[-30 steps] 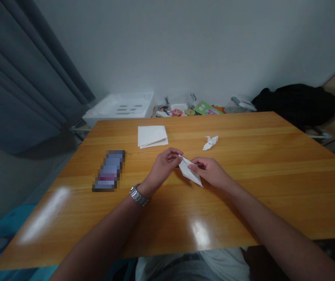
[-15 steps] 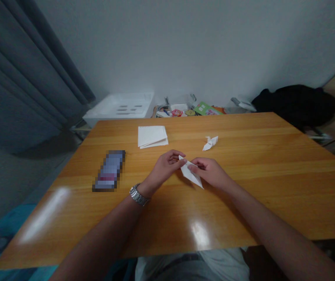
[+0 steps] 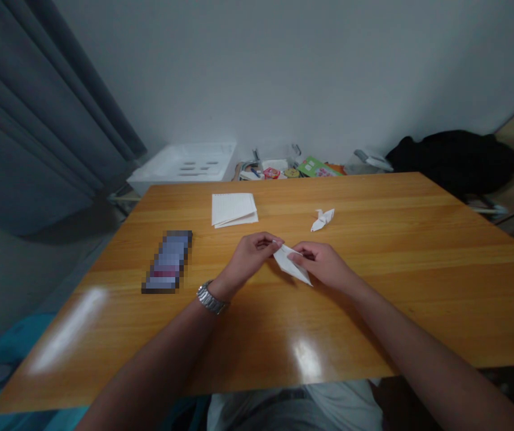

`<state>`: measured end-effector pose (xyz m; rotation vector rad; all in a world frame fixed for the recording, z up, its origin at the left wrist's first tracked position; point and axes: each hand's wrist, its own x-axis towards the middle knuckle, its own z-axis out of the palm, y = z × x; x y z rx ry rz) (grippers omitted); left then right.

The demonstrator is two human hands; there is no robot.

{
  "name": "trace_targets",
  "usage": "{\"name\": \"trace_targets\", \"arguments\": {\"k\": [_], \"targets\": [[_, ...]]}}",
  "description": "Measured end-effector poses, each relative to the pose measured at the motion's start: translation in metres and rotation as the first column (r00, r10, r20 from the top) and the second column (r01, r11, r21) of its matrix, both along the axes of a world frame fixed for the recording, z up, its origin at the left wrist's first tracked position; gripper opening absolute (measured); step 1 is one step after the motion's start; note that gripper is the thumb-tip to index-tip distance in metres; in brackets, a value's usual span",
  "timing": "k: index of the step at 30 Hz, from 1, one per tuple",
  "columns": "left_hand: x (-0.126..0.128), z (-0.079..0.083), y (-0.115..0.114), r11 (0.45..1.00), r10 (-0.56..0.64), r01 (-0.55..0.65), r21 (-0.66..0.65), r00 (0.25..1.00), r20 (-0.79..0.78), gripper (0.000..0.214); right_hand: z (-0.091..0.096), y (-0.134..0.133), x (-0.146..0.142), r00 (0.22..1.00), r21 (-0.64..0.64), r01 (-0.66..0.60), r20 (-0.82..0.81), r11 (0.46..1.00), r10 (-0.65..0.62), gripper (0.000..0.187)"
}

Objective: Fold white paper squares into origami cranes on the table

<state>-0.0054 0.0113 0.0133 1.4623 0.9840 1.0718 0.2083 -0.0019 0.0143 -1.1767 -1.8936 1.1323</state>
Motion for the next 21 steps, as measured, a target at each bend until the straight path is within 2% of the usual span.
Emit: {"name": "trace_targets", "arguments": {"k": [7, 11, 17, 21], "targets": [[-0.0005, 0.0078, -0.0026, 0.999, 0.038, -0.036, 0.022, 0.993, -0.116, 0.035, -0.0014, 0.0007, 0.0008, 1.0, 0.009, -0.005, -0.006, 1.0, 0.005, 0.032], [0.0024, 0.0078, -0.0034, 0.992, 0.069, -0.052, 0.118, 0.987, -0.146, 0.034, -0.0015, 0.0008, 0.0007, 1.0, 0.028, -0.002, 0.001, 1.0, 0.002, 0.032], [0.0017, 0.0051, -0.0048, 0.995, -0.03, 0.048, 0.09, 0.981, -0.192, 0.03, -0.0017, -0.0002, 0.0008, 0.999, 0.062, -0.009, 0.035, 0.998, 0.007, 0.032], [-0.0014, 0.0033, -0.0025, 0.993, -0.037, 0.063, 0.101, 0.97, -0.239, 0.023, -0.0015, -0.0005, 0.0002, 0.998, 0.079, -0.026, 0.054, 0.997, 0.022, 0.031]]}}
